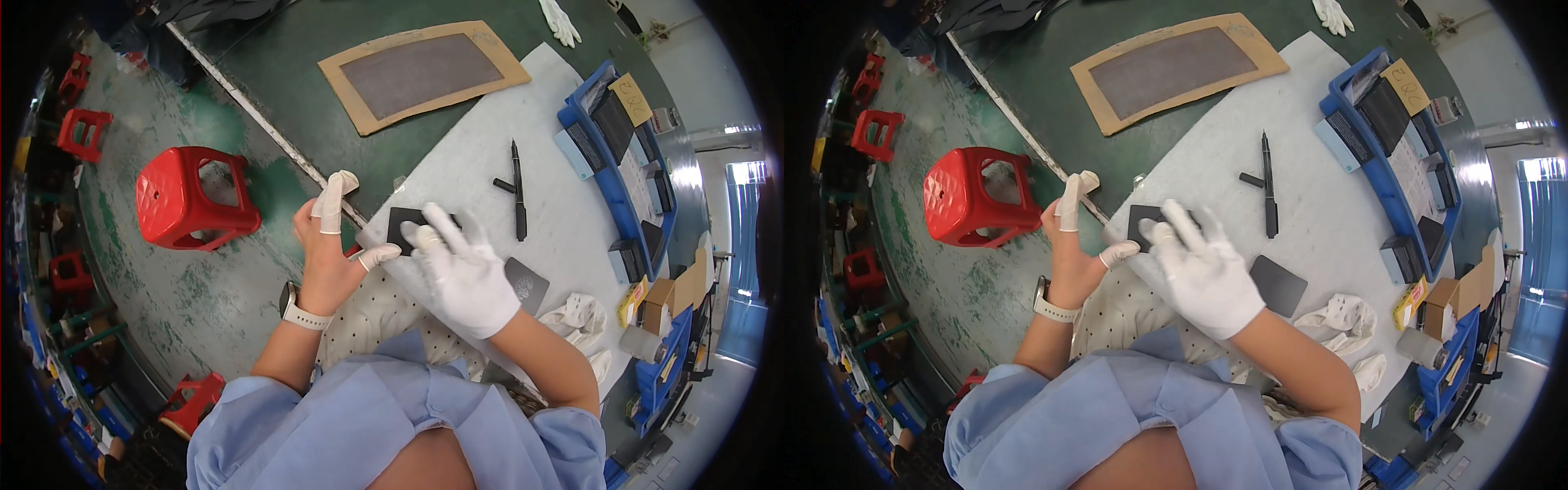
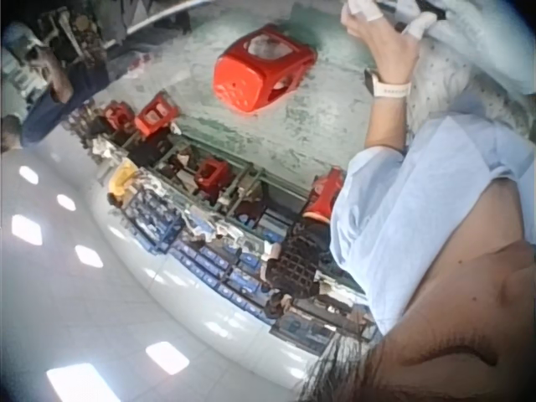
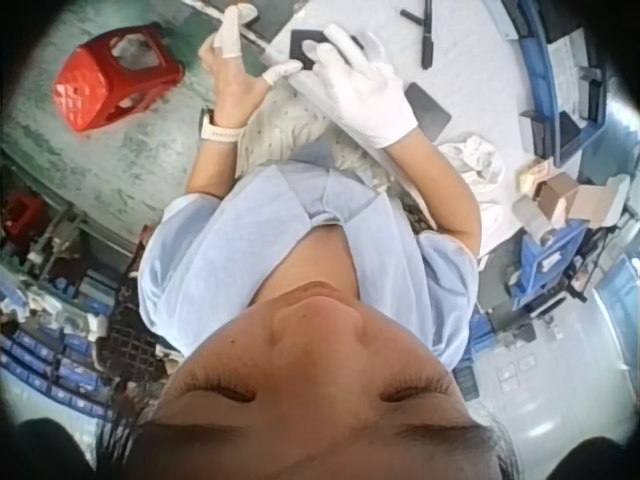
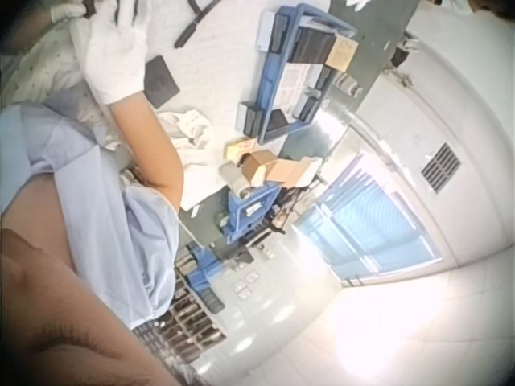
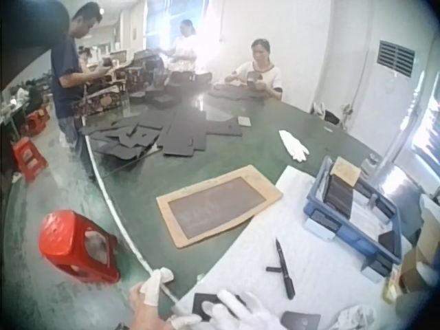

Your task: The person wipes a small black rectangular device with a white cloth, then uses a black marker to write on its surface. The person repeats this process on a second identical device, handling them one at a time on a workbench.

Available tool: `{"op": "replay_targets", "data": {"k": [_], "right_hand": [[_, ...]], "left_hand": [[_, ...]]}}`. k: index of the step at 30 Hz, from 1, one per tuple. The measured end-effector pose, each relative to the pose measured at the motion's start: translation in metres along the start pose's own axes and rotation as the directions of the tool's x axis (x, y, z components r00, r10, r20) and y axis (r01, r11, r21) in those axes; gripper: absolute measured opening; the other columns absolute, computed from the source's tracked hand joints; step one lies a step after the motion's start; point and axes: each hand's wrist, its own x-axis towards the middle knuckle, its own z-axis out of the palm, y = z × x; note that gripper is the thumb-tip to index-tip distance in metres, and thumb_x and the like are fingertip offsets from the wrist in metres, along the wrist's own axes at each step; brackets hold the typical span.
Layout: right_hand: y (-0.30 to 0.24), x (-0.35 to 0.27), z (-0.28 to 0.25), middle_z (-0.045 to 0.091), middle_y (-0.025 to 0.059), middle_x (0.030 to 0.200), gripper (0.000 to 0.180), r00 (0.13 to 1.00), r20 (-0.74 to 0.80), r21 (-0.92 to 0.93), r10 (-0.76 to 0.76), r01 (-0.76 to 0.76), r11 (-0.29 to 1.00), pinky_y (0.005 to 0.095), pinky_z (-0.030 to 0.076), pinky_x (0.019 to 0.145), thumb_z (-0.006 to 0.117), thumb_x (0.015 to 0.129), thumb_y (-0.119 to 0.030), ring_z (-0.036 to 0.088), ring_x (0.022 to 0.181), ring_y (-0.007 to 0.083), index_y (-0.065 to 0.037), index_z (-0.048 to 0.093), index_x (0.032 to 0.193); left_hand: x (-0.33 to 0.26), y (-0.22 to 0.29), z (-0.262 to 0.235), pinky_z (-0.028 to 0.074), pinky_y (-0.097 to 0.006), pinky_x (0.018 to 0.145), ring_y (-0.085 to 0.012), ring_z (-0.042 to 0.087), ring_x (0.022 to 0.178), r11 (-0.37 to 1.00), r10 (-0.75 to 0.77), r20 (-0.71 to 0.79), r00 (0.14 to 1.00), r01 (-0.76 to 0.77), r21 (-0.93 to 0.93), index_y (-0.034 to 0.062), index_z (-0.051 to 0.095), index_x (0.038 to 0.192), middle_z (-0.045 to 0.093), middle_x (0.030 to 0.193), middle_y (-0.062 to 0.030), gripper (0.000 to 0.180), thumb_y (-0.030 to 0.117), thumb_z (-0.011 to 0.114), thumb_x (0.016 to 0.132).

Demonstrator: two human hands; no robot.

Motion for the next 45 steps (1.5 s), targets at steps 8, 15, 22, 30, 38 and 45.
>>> {"op": "replay_targets", "data": {"k": [8, 15, 22, 30, 38, 45], "right_hand": [[-0.014, 0.008, -0.003, 0.052, 0.0134, 0.118, 0.034, 0.992, 0.047, -0.066, 0.119, -0.116, 0.991, 0.0456, 0.044, 0.094, 0.059, 0.083, -0.021, 0.046, 0.112, 0.0426, -0.002, 0.053, 0.110], [0.001, -0.010, -0.003, 0.053, 0.0084, 0.122, 0.023, 0.980, 0.074, -0.050, 0.183, -0.180, 0.982, 0.0416, 0.037, 0.103, 0.047, 0.089, -0.017, 0.048, 0.114, 0.0324, -0.005, 0.051, 0.108], [0.004, 0.001, -0.011, 0.056, 0.0047, 0.116, 0.019, 0.971, 0.090, 0.016, 0.222, -0.225, 0.974, 0.0459, 0.038, 0.102, 0.041, 0.091, -0.016, 0.046, 0.114, 0.0414, -0.008, 0.050, 0.105], [0.023, 0.013, -0.023, 0.053, 0.0072, 0.116, 0.024, 0.994, 0.099, -0.066, 0.040, -0.034, 0.997, 0.0415, 0.053, 0.086, 0.047, 0.084, -0.015, 0.045, 0.116, 0.0468, -0.006, 0.055, 0.104], [0.022, -0.007, -0.021, 0.050, 0.0113, 0.121, 0.026, 0.989, 0.125, 0.027, 0.085, -0.089, 0.996, 0.0441, 0.051, 0.088, 0.044, 0.089, -0.019, 0.038, 0.124, 0.0445, -0.007, 0.056, 0.108], [0.016, 0.017, -0.022, 0.046, 0.0084, 0.131, 0.026, 0.967, 0.214, 0.093, 0.139, -0.162, 0.982, 0.0459, 0.046, 0.095, 0.042, 0.091, -0.022, 0.037, 0.123, 0.0458, -0.008, 0.054, 0.110]], "left_hand": [[0.000, 0.004, 0.000, 0.025, -0.039, 0.100, -0.0280, 0.039, 0.112, 1.000, 0.002, -0.008, 1.000, -0.002, 0.005, 0.0027, 0.025, 0.143, 0.050, 0.128, -0.0094, 0.107, 0.043, 0.080, 0.060], [-0.001, 0.004, 0.002, 0.025, -0.040, 0.100, -0.0277, 0.039, 0.112, 1.000, 0.005, -0.014, 1.000, -0.005, -0.001, 0.0011, 0.026, 0.142, 0.050, 0.128, -0.0093, 0.106, 0.041, 0.081, 0.060], [-0.002, 0.002, 0.000, 0.026, -0.040, 0.100, -0.0281, 0.038, 0.113, 1.000, 0.021, -0.011, 1.000, -0.021, 0.015, 0.0010, 0.026, 0.142, 0.050, 0.128, -0.0095, 0.106, 0.039, 0.082, 0.061], [-0.001, 0.003, 0.002, 0.027, -0.039, 0.100, -0.0284, 0.037, 0.113, 0.999, 0.039, 0.003, 0.999, -0.039, 0.013, 0.0007, 0.027, 0.142, 0.050, 0.128, -0.0101, 0.106, 0.040, 0.082, 0.061], [-0.001, 0.002, 0.001, 0.027, -0.039, 0.100, -0.0276, 0.037, 0.114, 0.998, 0.028, 0.008, 1.000, -0.028, 0.055, 0.0009, 0.027, 0.142, 0.051, 0.128, -0.0099, 0.106, 0.041, 0.081, 0.061], [-0.001, 0.003, 0.002, 0.027, -0.038, 0.101, -0.0276, 0.037, 0.115, 0.999, 0.014, 0.017, 1.000, -0.015, 0.035, 0.0012, 0.026, 0.143, 0.050, 0.129, -0.0104, 0.107, 0.042, 0.081, 0.062]]}}
